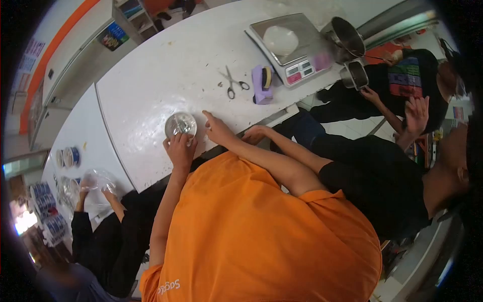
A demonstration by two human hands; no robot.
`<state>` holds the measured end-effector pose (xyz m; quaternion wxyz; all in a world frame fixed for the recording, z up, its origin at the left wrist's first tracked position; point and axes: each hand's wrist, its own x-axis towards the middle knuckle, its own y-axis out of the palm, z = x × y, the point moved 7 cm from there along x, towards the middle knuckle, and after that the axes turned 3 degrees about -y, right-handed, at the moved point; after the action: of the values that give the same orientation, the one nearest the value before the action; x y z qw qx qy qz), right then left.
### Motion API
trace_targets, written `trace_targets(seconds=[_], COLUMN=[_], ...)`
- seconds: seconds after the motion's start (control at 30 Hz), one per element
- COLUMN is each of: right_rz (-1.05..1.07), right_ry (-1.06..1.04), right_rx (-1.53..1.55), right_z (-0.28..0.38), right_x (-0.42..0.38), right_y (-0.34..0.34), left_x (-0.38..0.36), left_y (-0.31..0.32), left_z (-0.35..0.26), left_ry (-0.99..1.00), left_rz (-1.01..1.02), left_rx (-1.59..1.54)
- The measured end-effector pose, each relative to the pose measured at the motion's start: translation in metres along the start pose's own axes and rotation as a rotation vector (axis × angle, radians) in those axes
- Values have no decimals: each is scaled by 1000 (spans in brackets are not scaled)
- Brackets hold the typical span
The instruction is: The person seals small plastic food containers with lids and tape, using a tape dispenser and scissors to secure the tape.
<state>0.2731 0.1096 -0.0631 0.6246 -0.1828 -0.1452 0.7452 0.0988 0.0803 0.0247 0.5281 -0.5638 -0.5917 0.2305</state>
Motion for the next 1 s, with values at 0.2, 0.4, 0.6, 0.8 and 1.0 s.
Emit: trace_targets(seconds=[0.2, 0.4, 0.6, 0.8, 1.0], right_rz=[52, 84, 111, 165, 229], right_ry=[-43, -79, -74, -47, -32], right_rx=[-22, -40, -18, -36, 10], right_z=[-1, -2, 4, 8, 7], right_x=[-1, -3, 0, 4, 15], right_y=[-2, -2, -7, -9, 0], left_x=[1, 1, 1, 17, 13], left_y=[4, 2, -2, -11, 7], left_z=[-2, -6, -6, -7, 8], left_ry=[-53, -51, -78, -53, -94], left_rz=[37, 60, 97, 15, 198], left_rx=[21, 10, -89, -144, -104])
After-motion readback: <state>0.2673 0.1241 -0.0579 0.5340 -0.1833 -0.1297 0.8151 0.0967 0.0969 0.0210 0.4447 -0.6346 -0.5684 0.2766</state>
